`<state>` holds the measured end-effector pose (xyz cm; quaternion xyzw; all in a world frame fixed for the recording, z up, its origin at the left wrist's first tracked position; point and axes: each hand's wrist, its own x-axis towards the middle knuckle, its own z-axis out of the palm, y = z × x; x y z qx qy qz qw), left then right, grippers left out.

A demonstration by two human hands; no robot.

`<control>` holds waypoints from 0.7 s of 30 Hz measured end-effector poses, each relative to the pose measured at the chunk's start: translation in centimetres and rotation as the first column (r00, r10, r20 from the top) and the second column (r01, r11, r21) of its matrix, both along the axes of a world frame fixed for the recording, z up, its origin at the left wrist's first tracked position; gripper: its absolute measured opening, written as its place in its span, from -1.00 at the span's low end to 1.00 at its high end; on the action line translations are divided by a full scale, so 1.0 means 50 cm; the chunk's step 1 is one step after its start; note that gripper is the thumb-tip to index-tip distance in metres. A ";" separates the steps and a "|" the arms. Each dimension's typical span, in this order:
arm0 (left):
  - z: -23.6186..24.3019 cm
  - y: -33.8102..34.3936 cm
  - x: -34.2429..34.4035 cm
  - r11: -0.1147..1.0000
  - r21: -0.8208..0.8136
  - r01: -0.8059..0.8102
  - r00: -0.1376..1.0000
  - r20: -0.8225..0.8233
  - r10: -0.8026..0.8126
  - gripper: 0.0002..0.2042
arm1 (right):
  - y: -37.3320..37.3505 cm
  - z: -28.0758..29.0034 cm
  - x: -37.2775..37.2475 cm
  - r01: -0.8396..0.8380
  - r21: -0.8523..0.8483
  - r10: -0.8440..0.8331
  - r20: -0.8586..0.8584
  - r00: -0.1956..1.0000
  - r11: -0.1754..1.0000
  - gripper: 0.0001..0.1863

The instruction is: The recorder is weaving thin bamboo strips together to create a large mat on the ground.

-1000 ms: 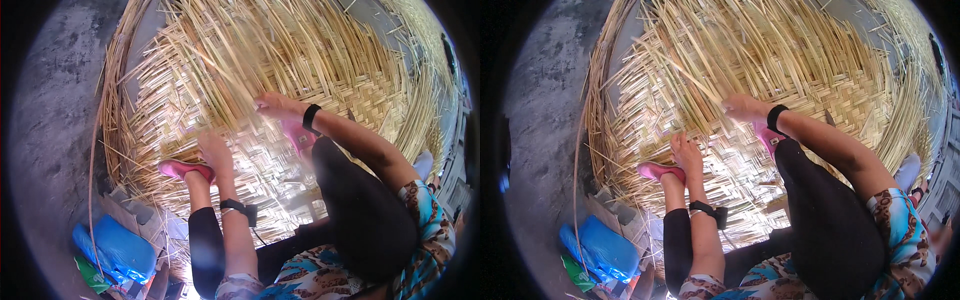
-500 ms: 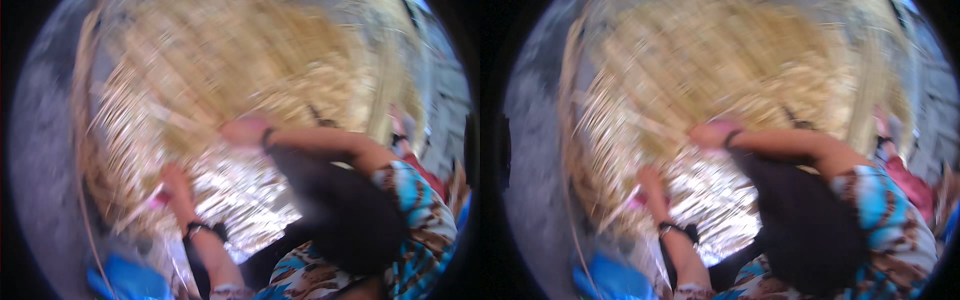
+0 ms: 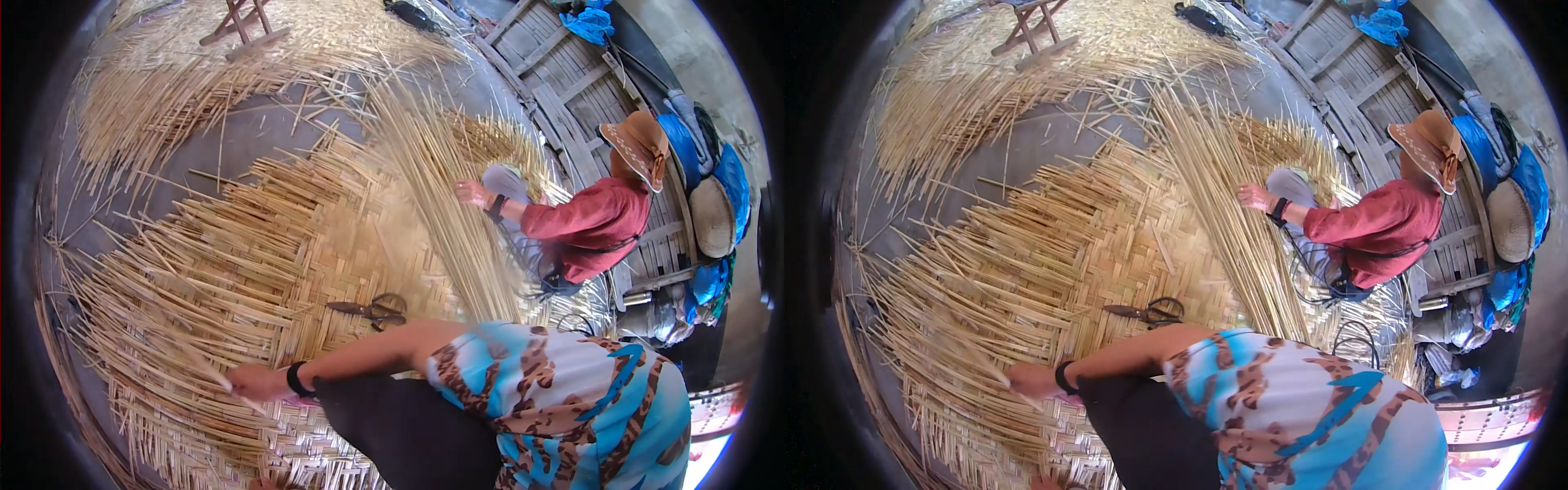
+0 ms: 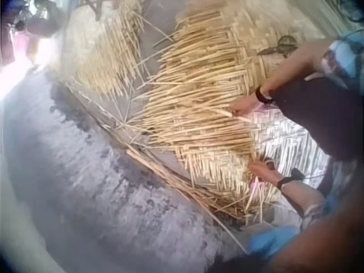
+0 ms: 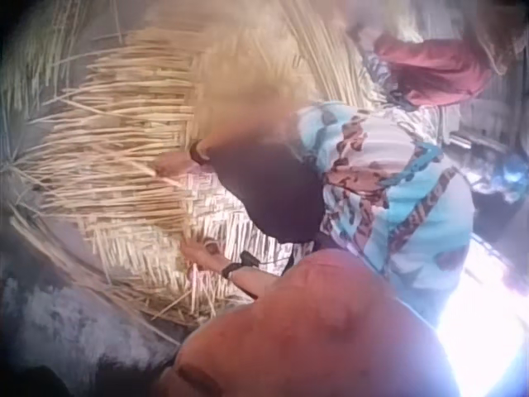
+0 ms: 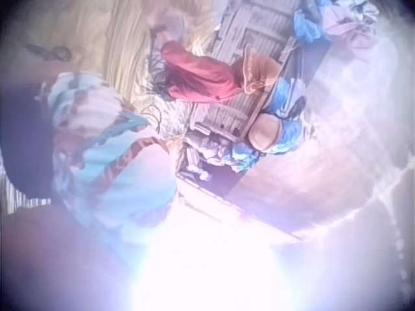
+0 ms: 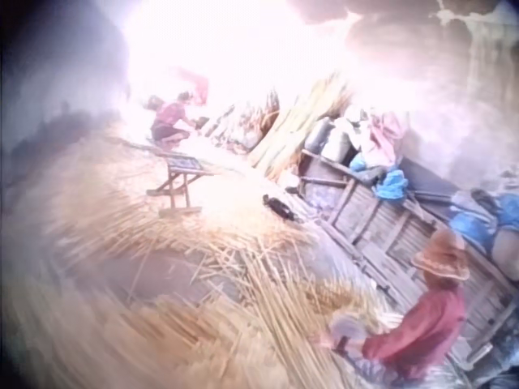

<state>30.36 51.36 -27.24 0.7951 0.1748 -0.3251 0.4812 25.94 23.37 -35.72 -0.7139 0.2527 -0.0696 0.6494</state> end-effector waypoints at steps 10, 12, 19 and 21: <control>-0.054 0.042 0.105 0.273 0.721 0.636 0.528 -0.148 -0.836 -0.77 | -0.111 -0.039 -0.019 0.215 0.171 -0.231 0.081 0.970 0.962 -0.86; -0.068 0.076 0.101 0.364 0.751 0.551 0.544 0.007 -0.839 -0.83 | -0.099 -0.034 -0.013 0.133 0.566 -0.254 0.140 0.957 0.814 -0.87; -0.122 0.061 0.076 0.228 0.866 0.444 0.508 -0.034 -0.860 -0.79 | -0.173 0.029 -0.042 0.256 0.422 -0.266 -0.035 0.963 0.870 -0.88; -0.120 0.047 0.075 0.223 0.893 0.391 0.444 0.030 -0.895 -0.80 | -0.173 0.032 -0.044 0.248 0.435 -0.257 -0.040 0.966 0.866 -0.89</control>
